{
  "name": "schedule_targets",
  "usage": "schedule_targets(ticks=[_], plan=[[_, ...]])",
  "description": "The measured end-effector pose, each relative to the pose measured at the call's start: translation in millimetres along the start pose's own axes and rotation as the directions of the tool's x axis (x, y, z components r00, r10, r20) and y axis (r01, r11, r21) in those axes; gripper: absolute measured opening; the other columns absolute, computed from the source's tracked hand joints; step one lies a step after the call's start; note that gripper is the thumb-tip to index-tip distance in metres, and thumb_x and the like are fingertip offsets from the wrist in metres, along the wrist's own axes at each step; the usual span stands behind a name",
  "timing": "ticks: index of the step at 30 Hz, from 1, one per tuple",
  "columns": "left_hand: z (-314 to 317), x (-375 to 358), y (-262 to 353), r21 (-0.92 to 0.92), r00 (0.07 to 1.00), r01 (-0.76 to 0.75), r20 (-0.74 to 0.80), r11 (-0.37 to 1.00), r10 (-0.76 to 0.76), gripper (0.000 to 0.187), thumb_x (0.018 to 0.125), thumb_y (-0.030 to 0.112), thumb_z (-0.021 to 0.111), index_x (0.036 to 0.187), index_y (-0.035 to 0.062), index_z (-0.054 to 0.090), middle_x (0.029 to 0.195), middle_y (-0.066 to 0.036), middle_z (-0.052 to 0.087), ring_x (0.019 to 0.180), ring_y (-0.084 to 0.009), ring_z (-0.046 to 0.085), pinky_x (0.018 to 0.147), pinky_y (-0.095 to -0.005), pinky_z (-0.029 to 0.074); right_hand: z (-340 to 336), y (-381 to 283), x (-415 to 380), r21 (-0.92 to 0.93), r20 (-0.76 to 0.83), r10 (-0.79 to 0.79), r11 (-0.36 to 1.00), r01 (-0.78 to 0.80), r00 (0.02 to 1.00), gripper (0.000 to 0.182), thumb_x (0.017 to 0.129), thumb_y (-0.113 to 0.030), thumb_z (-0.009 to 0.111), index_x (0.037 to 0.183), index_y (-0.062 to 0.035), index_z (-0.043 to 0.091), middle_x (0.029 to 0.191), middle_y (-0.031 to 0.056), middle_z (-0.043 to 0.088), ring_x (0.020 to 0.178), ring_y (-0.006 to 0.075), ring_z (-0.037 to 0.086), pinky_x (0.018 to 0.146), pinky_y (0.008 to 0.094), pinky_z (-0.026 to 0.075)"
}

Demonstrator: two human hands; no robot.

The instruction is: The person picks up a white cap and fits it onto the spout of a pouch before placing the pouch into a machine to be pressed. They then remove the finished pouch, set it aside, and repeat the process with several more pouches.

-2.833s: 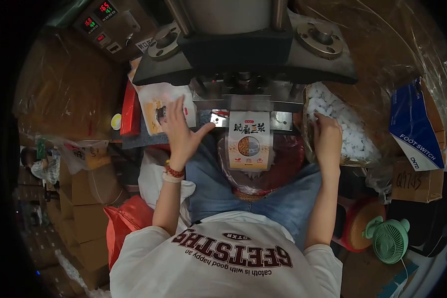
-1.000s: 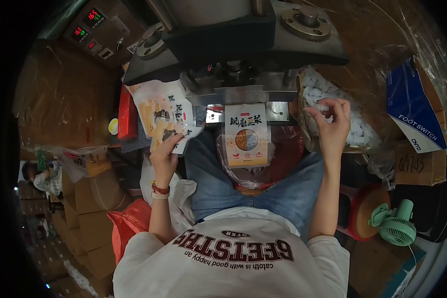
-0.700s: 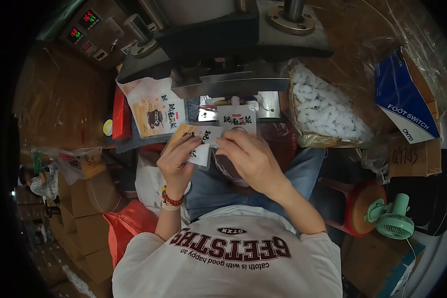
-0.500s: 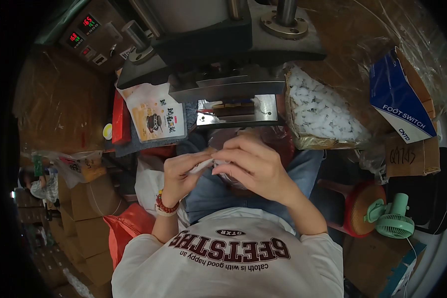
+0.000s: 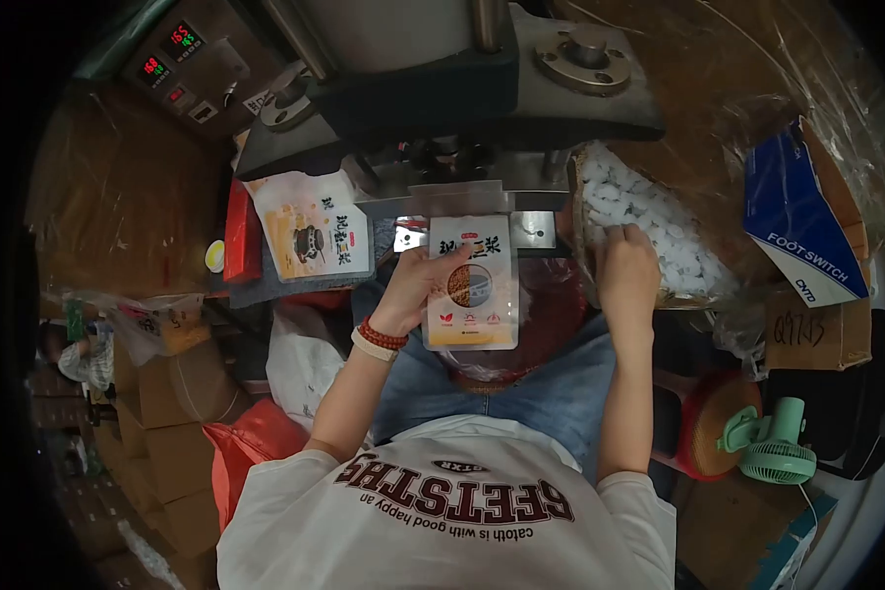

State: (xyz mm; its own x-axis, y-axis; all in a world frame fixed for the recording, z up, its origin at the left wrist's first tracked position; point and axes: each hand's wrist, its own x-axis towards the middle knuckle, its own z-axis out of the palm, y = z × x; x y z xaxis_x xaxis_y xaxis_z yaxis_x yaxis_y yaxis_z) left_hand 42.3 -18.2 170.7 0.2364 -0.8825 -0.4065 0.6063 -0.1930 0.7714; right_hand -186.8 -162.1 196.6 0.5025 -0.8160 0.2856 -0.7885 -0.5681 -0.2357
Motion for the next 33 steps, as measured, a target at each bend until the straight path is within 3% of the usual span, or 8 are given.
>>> schedule_targets(ticks=[3,5,6,9,10,16,19,33], plan=[[-6,-17,23,0.43,0.999,-0.031,-0.005,0.902,0.036,0.046,0.084,0.028,0.074,0.112,-0.0057,0.059,0.105,-0.013,0.066,0.089,-0.015,0.063,0.079,-0.028,0.051,2,0,1,0.075,-0.027,-0.1,0.992,0.102,0.995,0.02,0.082,-0.009,0.064,0.099,0.0003,0.064,0.092,0.0158,0.061,0.089,0.0357,0.056,0.079,0.0435,0.046],[-41,-19,15,0.877,0.722,-0.312,-0.031,0.365,0.691,0.066,0.08,0.031,0.077,0.128,-0.0038,0.048,0.121,-0.017,0.058,0.104,-0.0231,0.058,0.09,-0.0351,0.047,0,1,4,0.096,-0.041,-0.162,0.982,0.165,0.986,0.019,0.08,-0.008,0.065,0.097,0.0005,0.064,0.089,0.0164,0.059,0.091,0.0351,0.055,0.079,0.0438,0.046],[-36,-44,40,0.964,0.5,-0.098,0.263,-0.248,0.825,0.082,0.075,0.032,0.078,0.139,-0.0001,0.038,0.137,-0.015,0.048,0.123,-0.0311,0.048,0.103,-0.0425,0.038,-1,1,3,0.146,-0.115,-0.109,0.981,0.126,0.987,0.02,0.082,-0.007,0.065,0.1,0.0007,0.063,0.092,0.0145,0.061,0.091,0.0308,0.057,0.079,0.04,0.046],[-97,-61,25,0.854,0.692,0.17,0.252,-0.492,0.677,0.078,0.074,0.022,0.076,0.141,0.0059,0.039,0.142,-0.009,0.045,0.132,-0.0315,0.04,0.108,-0.0471,0.031,-7,-12,-3,0.664,-0.16,0.093,0.747,0.037,0.983,0.023,0.087,-0.005,0.064,0.108,0.0015,0.06,0.1,0.011,0.064,0.093,0.0216,0.06,0.081,0.0323,0.047],[-112,-68,20,0.866,0.747,0.066,0.287,-0.496,0.6,0.072,0.074,0.015,0.073,0.139,0.0081,0.043,0.142,-0.008,0.046,0.131,-0.0291,0.042,0.106,-0.0457,0.033,-10,-23,-7,0.95,-0.064,0.217,0.313,-0.007,0.974,0.024,0.089,-0.004,0.062,0.112,0.0021,0.058,0.105,0.0094,0.065,0.097,0.0168,0.061,0.084,0.0283,0.047],[-80,-92,17,0.95,0.67,-0.256,0.04,0.181,0.741,0.037,0.066,-0.009,0.056,0.096,0.0053,0.072,0.096,-0.009,0.072,0.099,-0.0255,0.067,0.083,-0.0341,0.052,-31,-102,-36,0.992,-0.051,-0.153,-0.124,0.032,0.987,0.028,0.092,-0.003,0.058,0.119,0.0032,0.052,0.113,0.0182,0.065,0.105,0.0202,0.061,0.097,0.0322,0.044],[-49,-92,17,0.892,0.541,-0.45,0.231,0.047,0.809,0.039,0.065,-0.01,0.055,0.097,0.0048,0.072,0.097,-0.01,0.072,0.099,-0.0267,0.067,0.084,-0.0333,0.052,-15,-123,-34,0.867,-0.208,-0.336,0.37,0.332,0.918,0.027,0.078,0.001,0.068,0.105,-0.0002,0.063,0.116,0.0122,0.063,0.109,0.0303,0.06,0.093,0.0391,0.045],[3,-95,24,0.799,0.558,-0.599,0.461,-0.051,0.69,0.031,0.067,-0.003,0.061,0.095,0.0034,0.072,0.096,-0.011,0.072,0.092,-0.0258,0.069,0.078,-0.0312,0.055,-31,-106,-43,0.799,-0.298,-0.331,0.426,0.424,0.895,0.028,0.068,-0.006,0.075,0.096,-0.0051,0.071,0.115,0.0121,0.062,0.113,0.0334,0.054,0.095,0.0415,0.042]])
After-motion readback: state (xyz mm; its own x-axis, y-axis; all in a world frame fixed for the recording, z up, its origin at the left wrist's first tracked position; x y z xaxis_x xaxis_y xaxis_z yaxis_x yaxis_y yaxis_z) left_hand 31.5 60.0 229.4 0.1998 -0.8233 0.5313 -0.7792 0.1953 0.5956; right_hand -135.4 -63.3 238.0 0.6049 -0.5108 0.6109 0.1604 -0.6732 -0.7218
